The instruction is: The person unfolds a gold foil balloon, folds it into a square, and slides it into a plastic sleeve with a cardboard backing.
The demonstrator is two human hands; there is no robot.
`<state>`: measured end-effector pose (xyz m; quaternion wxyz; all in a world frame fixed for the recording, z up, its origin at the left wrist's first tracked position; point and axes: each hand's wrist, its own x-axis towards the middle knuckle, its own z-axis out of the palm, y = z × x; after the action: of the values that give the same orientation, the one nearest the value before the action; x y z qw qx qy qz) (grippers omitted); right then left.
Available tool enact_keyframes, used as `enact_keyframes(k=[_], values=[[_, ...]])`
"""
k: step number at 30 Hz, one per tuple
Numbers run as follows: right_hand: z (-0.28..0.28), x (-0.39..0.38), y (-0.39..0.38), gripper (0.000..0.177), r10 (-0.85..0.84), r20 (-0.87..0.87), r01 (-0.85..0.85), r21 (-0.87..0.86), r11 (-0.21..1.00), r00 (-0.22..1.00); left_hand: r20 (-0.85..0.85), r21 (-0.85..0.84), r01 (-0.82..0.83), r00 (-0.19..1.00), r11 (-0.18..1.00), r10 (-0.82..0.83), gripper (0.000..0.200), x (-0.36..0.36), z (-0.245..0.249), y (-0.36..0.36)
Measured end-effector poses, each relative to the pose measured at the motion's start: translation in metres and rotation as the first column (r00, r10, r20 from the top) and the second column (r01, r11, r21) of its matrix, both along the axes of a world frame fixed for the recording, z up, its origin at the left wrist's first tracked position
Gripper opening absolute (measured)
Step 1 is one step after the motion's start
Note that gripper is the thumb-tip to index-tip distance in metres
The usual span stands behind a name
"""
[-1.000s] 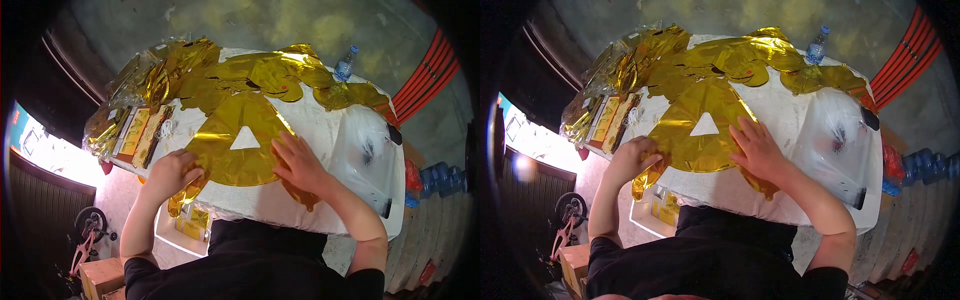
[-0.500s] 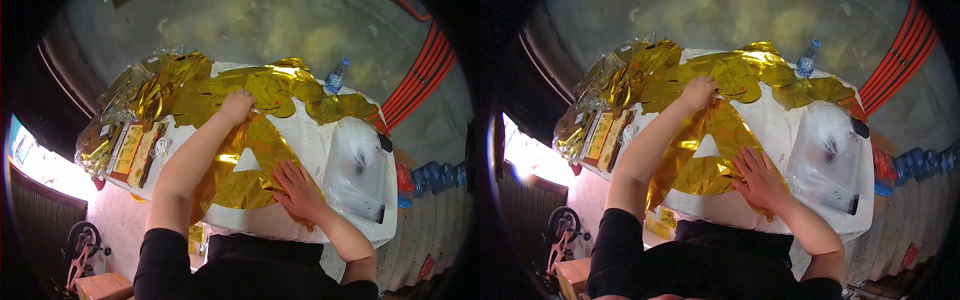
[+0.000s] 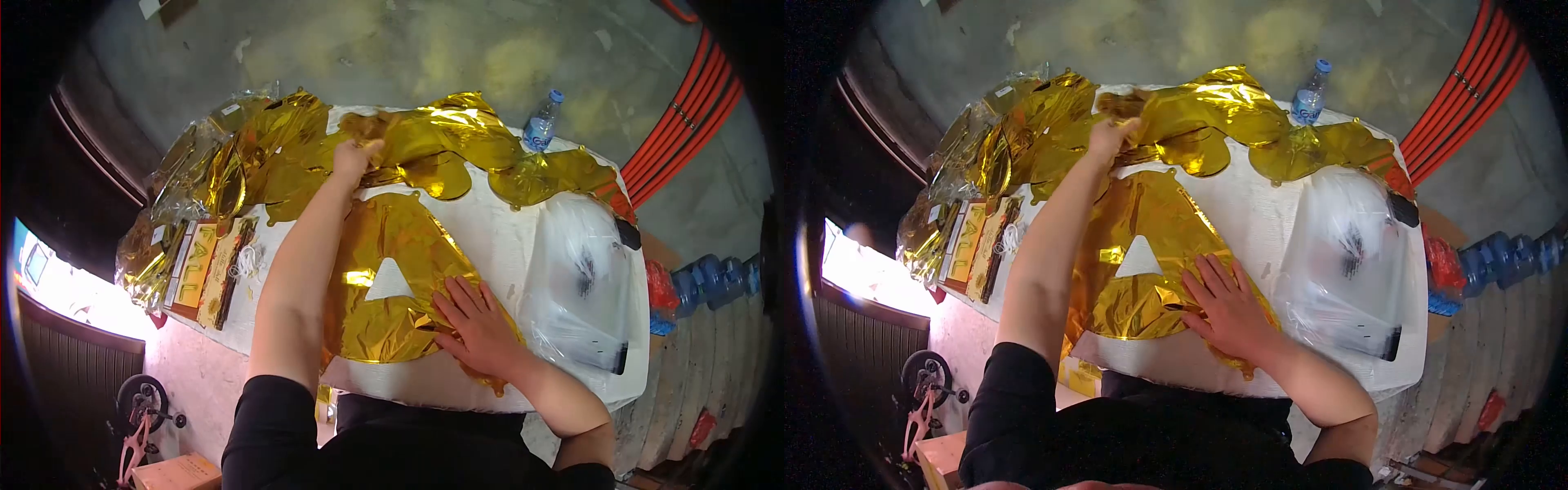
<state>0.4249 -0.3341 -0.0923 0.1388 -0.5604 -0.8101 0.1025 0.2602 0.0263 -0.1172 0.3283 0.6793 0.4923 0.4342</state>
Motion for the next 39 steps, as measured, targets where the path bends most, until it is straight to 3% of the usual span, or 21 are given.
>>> enact_keyframes(k=[1,2,3,4,6,7,8,9,10,12,13,15,17,21,23,24,26,27,29,36,39], values=[[0.0,0.001,0.0,0.061,-0.002,0.008,0.002,0.006,1.0,1.0,0.267,-0.237,-0.033,0.959,0.971,0.098,0.032,-0.002,0.01,-0.003],[0.0,0.001,-0.001,0.061,-0.005,0.007,0.005,0.002,1.0,1.0,0.483,-0.461,0.004,0.84,0.887,0.247,0.034,-0.002,0.018,-0.006],[0.0,0.001,-0.001,0.061,-0.003,0.003,0.003,-0.002,1.0,1.0,0.738,-0.369,0.112,0.639,0.923,0.217,0.043,-0.002,0.016,-0.003],[-0.001,0.001,-0.001,0.061,-0.001,-0.002,0.001,-0.003,1.0,1.0,0.737,-0.368,0.116,0.641,0.923,0.213,0.043,-0.008,0.015,0.0],[-0.003,0.001,-0.002,0.06,-0.005,-0.002,0.005,0.0,1.0,1.0,0.42,-0.461,-0.083,0.857,0.884,0.299,0.047,-0.027,0.016,0.003],[-0.003,0.001,-0.001,0.06,-0.005,-0.001,0.005,0.002,1.0,1.0,0.421,-0.457,-0.083,0.857,0.886,0.298,0.047,-0.039,0.008,0.014],[-0.003,0.001,0.0,0.06,-0.005,-0.002,0.005,0.006,1.0,1.0,0.308,-0.218,-0.313,0.877,0.924,0.37,0.05,-0.05,-0.009,0.03],[-0.002,0.001,0.0,0.06,-0.006,-0.006,0.006,0.005,1.0,1.0,0.211,0.06,-0.486,0.86,0.872,0.465,0.054,-0.051,-0.005,0.025],[-0.002,0.001,-0.001,0.06,-0.007,-0.011,0.007,0.002,1.0,1.0,0.208,0.058,-0.484,0.861,0.873,0.464,0.054,-0.05,-0.003,0.019],[-0.002,0.002,-0.001,0.061,-0.009,-0.013,0.009,0.004,1.0,1.0,0.069,0.482,-0.639,0.709,0.599,0.701,0.057,-0.048,0.009,0.002],[-0.002,0.001,-0.001,0.061,-0.01,-0.017,0.01,0.004,1.0,1.0,0.065,0.482,-0.64,0.708,0.599,0.704,0.057,-0.047,0.008,-0.006],[-0.004,0.001,-0.001,0.061,-0.006,-0.016,0.006,0.006,1.0,1.0,-0.275,0.584,-0.15,0.888,0.798,0.368,0.049,-0.049,0.005,-0.016],[-0.005,0.001,-0.001,0.061,-0.01,-0.009,0.01,0.012,1.0,1.0,-0.44,0.429,0.272,0.896,0.862,-0.064,0.044,-0.044,-0.007,-0.012],[-0.004,0.0,-0.001,0.061,-0.015,-0.005,0.015,0.014,1.0,1.0,-0.535,0.432,0.344,0.842,0.834,-0.07,0.037,-0.017,-0.005,-0.034],[-0.002,0.001,0.0,0.061,-0.019,-0.005,0.02,0.011,1.0,1.0,-0.6,0.368,0.176,0.795,0.913,0.088,0.025,-0.006,0.002,-0.042],[-0.001,0.001,0.0,0.061,-0.017,-0.004,0.018,0.005,1.0,1.0,-0.599,0.365,0.178,0.797,0.914,0.084,0.025,-0.004,0.001,-0.04],[-0.001,0.001,-0.001,0.061,-0.018,-0.005,0.018,-0.002,1.0,1.0,-0.754,0.289,0.158,0.645,0.944,0.124,0.016,0.0,0.002,-0.032],[-0.001,0.0,-0.001,0.061,-0.02,-0.002,0.02,0.001,1.0,1.0,-0.754,0.29,0.16,0.645,0.944,0.122,0.016,0.002,0.002,-0.033],[-0.001,0.001,0.0,0.06,-0.021,0.001,0.021,0.002,1.0,1.0,-0.811,0.391,0.224,0.543,0.893,0.219,0.014,0.005,0.0,-0.037],[-0.003,0.001,0.0,0.062,-0.015,0.013,0.015,0.021,1.0,1.0,-0.729,0.28,0.112,0.671,0.954,0.135,0.019,0.014,0.046,-0.047],[-0.003,0.001,0.0,0.061,-0.013,0.006,0.013,0.02,1.0,1.0,-0.516,0.533,0.075,0.818,0.843,0.253,0.024,0.021,0.081,-0.045]])
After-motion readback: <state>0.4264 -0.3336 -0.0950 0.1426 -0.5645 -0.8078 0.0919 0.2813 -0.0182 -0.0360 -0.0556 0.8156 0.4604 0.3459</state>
